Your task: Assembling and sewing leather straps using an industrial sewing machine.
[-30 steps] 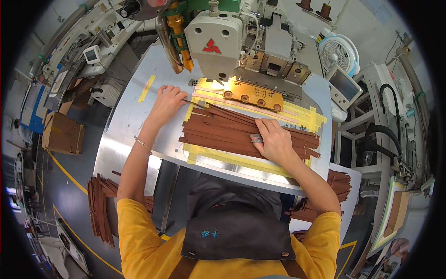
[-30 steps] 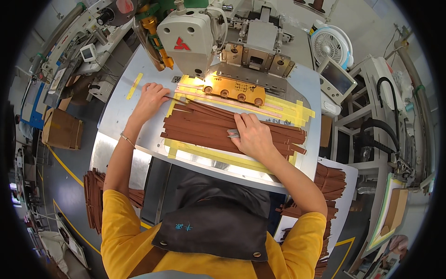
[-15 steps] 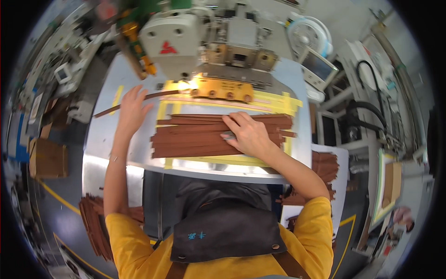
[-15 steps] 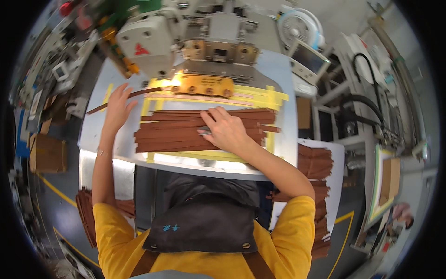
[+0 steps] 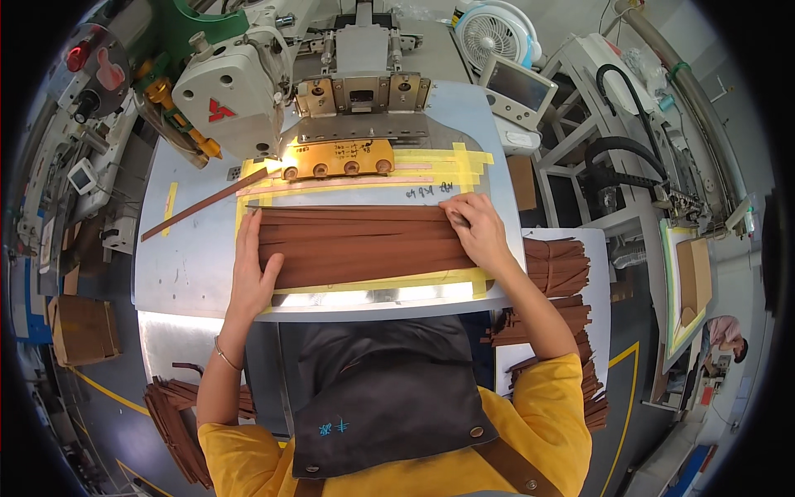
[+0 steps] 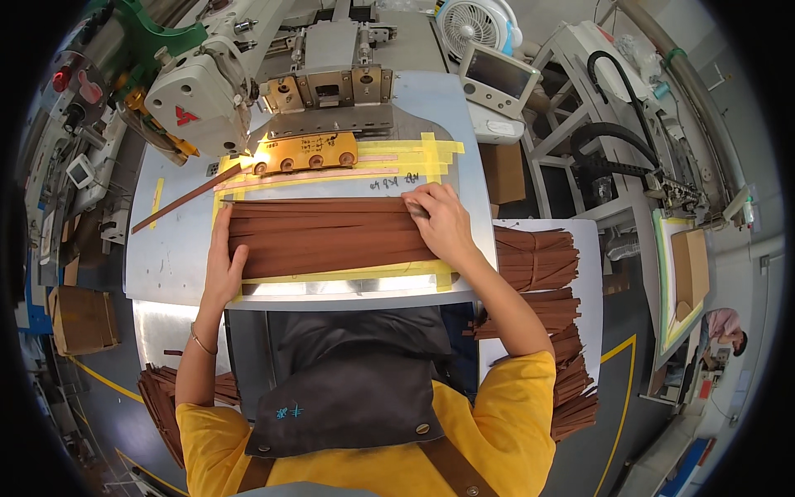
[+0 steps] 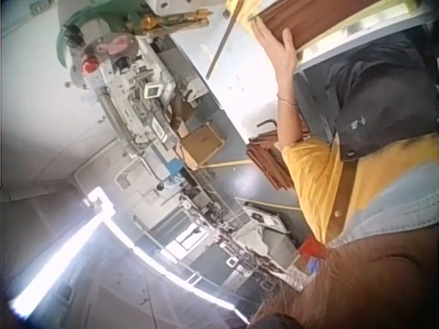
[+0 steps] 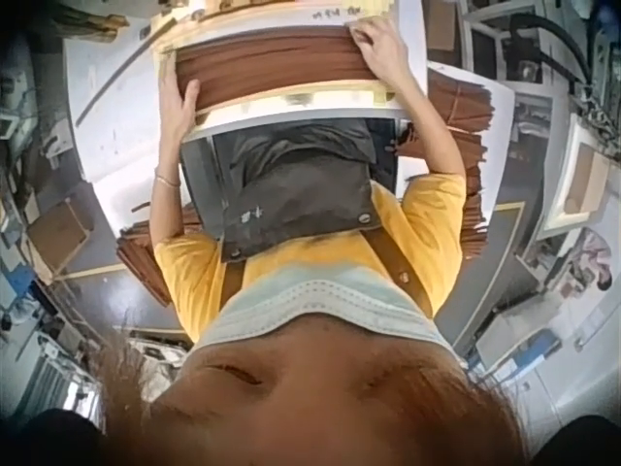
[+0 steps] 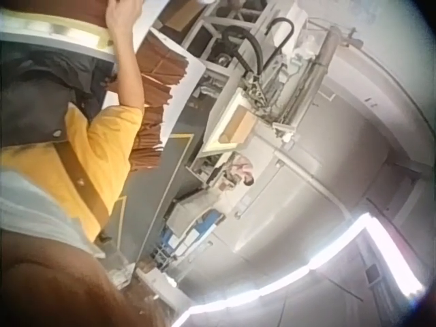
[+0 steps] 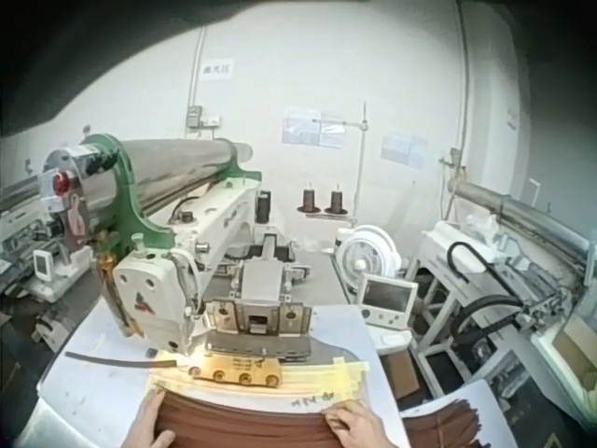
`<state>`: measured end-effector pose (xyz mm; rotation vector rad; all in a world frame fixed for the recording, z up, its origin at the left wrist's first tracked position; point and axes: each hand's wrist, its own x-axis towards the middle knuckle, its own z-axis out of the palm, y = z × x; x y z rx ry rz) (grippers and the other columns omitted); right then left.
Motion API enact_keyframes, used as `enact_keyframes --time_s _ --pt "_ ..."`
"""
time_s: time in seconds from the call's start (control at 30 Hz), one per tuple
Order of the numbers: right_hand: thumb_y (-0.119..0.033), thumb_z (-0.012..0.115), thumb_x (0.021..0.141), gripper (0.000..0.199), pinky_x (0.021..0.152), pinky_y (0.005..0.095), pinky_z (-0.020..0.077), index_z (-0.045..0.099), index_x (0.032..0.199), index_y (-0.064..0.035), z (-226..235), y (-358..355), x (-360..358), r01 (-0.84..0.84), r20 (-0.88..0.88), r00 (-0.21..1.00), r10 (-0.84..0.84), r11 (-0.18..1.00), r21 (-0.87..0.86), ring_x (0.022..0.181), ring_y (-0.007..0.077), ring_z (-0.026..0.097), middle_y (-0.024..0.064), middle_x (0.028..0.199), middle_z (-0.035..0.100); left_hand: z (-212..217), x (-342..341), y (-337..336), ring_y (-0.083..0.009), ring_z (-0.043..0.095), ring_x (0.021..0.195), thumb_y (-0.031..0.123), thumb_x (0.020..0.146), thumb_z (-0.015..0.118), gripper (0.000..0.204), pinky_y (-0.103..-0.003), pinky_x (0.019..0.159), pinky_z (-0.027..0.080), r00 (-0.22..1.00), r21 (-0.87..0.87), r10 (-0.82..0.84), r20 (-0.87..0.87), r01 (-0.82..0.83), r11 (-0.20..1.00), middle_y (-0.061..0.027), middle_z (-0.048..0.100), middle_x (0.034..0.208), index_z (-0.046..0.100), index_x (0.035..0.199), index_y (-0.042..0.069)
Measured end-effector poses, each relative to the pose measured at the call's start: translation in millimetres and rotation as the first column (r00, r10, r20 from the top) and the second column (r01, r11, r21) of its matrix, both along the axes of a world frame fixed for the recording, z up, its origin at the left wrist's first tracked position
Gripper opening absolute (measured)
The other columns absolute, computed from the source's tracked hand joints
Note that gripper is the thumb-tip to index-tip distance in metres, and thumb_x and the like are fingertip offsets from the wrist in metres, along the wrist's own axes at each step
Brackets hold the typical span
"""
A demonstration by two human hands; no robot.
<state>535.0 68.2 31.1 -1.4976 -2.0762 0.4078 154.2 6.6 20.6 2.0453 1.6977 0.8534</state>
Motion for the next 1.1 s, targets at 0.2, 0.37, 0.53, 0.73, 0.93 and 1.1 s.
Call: enact_keyframes --time_s 0.2,0.37,0.53,0.73,0.93,1.1 --pt "-0.013 0.068 0.083 0.025 0.083 0.0361 0.0482 0.067 0.106 -0.0034 6.1 19.0 37.2 -0.177 -0.188 0.971 0.149 0.973 -0.145 0.097 0.0291 0.059 0.0115 0.101 0.066 9.7 -0.8 16.9 -0.0372 0.027 0.139 0.021 0.090 0.058 0.058 -0.044 0.114 0.022 0.982 0.165 0.097 -0.159 -0.071 0.984 -0.0211 0.028 0.150 0.038 0.141 0.002" --pt "-0.013 0.068 0.082 0.024 0.080 0.0362 0.0486 0.068 0.105 -0.0038 18.4 32.9 38.8 -0.196 -0.102 0.980 0.173 0.936 -0.291 0.093 0.0284 0.060 0.0108 0.099 0.066 11.7 -1.4 31.2 -0.0341 0.038 0.131 0.015 0.093 0.053 0.040 -0.045 0.109 0.028 0.949 0.060 -0.072 -0.306 0.095 0.994 -0.0164 0.049 0.135 0.051 0.131 0.003" --pt "-0.011 0.068 0.080 0.021 0.081 0.0367 0.0479 0.069 0.099 -0.0040 21.8 41.5 36.7 -0.330 0.133 0.927 0.352 0.930 -0.159 0.093 0.0289 0.060 0.0097 0.095 0.065 11.6 -17.0 61.9 -0.0330 0.055 0.103 0.004 0.086 0.059 0.019 -0.039 0.090 0.044 0.976 0.128 -0.047 -0.211 0.075 0.989 -0.0152 0.062 0.105 0.064 0.104 -0.001" --pt "-0.008 0.065 0.082 0.018 0.080 0.0371 0.0482 0.069 0.100 -0.0053 29.6 42.0 36.4 -0.380 0.217 0.885 0.412 0.908 -0.176 0.093 0.0292 0.060 0.0104 0.093 0.063 16.2 -35.0 88.3 -0.0308 0.058 0.088 0.007 0.082 0.066 0.014 -0.039 0.081 0.047 0.983 -0.056 -0.172 -0.065 0.168 0.984 -0.0127 0.062 0.088 0.067 0.095 0.000" --pt "-0.006 0.055 0.091 0.012 0.068 0.0327 0.0487 0.061 0.099 0.0006 3.5 48.6 43.2 -0.153 -0.043 0.988 0.148 0.979 -0.138 0.072 0.0261 0.062 0.0135 0.081 0.063 21.8 -23.5 86.6 -0.0285 0.061 0.079 0.003 0.083 0.065 0.012 -0.035 0.073 0.050 0.998 -0.075 0.005 0.058 -0.001 0.997 -0.0131 0.062 0.087 0.067 0.095 0.000" --pt "-0.009 0.053 0.095 0.015 0.052 0.0207 0.0369 0.063 0.098 0.0016 -3.2 60.1 86.5 0.035 -0.381 0.909 -0.168 0.943 -0.332 0.057 0.0050 0.046 0.0000 0.068 0.058 4.1 -22.2 88.6 -0.0252 0.064 0.088 0.006 0.084 0.066 0.015 -0.032 0.079 0.052 0.996 0.142 0.088 0.034 -0.092 0.986 -0.0118 0.066 0.098 0.066 0.097 0.000"
